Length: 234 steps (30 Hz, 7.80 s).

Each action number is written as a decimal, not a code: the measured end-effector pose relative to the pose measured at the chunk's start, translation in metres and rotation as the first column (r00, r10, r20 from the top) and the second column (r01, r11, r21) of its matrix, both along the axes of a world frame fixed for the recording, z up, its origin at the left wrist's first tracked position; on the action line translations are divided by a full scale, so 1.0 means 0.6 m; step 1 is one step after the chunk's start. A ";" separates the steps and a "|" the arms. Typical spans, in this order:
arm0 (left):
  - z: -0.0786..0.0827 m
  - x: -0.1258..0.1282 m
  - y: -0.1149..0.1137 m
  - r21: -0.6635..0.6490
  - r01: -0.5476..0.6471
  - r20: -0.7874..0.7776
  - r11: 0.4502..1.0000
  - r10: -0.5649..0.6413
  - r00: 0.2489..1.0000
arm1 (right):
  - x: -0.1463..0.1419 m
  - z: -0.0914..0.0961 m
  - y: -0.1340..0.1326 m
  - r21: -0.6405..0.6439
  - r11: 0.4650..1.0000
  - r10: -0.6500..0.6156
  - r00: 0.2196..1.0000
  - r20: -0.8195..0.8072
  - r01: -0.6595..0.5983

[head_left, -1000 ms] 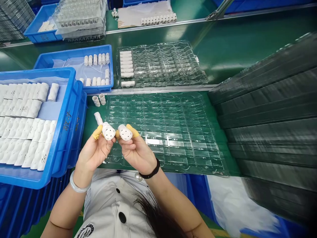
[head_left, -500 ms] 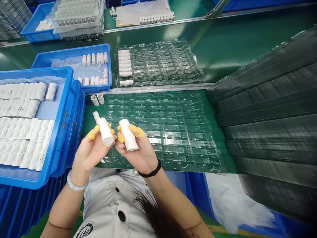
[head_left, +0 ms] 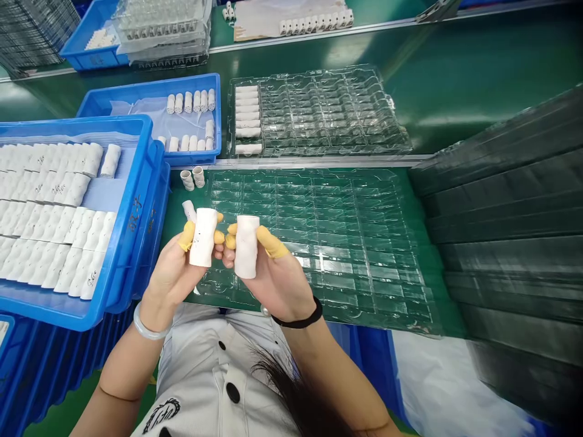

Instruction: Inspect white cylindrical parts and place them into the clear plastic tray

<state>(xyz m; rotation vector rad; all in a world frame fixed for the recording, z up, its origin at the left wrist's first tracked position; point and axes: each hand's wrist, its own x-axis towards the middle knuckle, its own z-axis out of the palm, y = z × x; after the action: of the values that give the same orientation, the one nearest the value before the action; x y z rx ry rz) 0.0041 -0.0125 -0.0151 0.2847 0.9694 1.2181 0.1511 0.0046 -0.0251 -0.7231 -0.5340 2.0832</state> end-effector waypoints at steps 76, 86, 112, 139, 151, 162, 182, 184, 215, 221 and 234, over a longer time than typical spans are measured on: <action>-0.013 0.003 0.000 -0.023 0.009 -0.002 1.000 -0.009 1.000 | 0.006 -0.017 0.004 -0.018 1.000 -0.026 0.998 -0.051 0.025; -0.010 0.011 0.005 -0.112 -0.045 -0.086 0.993 0.036 0.996 | 0.001 -0.008 0.007 -0.095 0.995 -0.016 1.000 0.003 0.016; -0.034 0.013 0.019 -0.030 -0.035 -0.091 0.999 0.032 0.995 | 0.002 -0.012 0.015 -0.065 0.996 -0.055 0.998 0.037 0.057; -0.229 0.005 0.211 0.058 0.583 -0.958 0.811 0.210 -0.197 | -0.025 -0.209 0.339 0.525 0.457 -0.515 0.267 0.814 -0.718; -0.152 0.020 0.087 0.059 0.536 -0.949 0.842 0.214 -0.230 | 0.002 -0.221 0.257 0.444 0.290 -0.721 0.112 0.684 -0.848; 0.120 -0.147 -0.163 -0.063 0.727 -0.972 0.683 0.123 -0.200 | -0.004 -0.245 0.273 0.425 0.218 -0.781 0.105 0.616 -0.878; 0.043 -0.336 0.233 -0.308 -0.054 -0.794 0.950 -0.288 -0.535 | 0.002 -0.279 0.220 0.644 0.358 -0.782 0.160 0.602 -0.676; 0.030 -0.323 0.243 -0.313 -0.125 -0.791 0.941 -0.332 -0.515 | 0.004 -0.272 0.205 0.668 0.349 -0.787 0.181 0.590 -0.657; 0.037 -0.006 -0.051 0.131 0.289 -0.804 0.948 -0.069 0.591 | -0.019 -0.022 -0.015 0.111 0.994 0.003 0.999 0.034 -0.007; 0.030 0.002 -0.039 0.144 0.180 -0.495 0.973 -0.086 0.865 | -0.008 -0.011 -0.011 0.051 0.999 -0.020 0.999 0.037 0.018; 0.024 -0.011 -0.031 0.096 0.045 -0.320 0.994 -0.012 0.947 | 0.006 -0.007 -0.001 0.101 0.995 -0.031 0.992 0.121 0.019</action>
<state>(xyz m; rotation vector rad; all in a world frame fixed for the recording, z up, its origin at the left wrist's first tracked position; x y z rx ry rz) -0.0023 -0.0308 -0.0005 0.5895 1.1779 1.2194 0.1548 0.0037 -0.0291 -0.7993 -0.6887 1.9828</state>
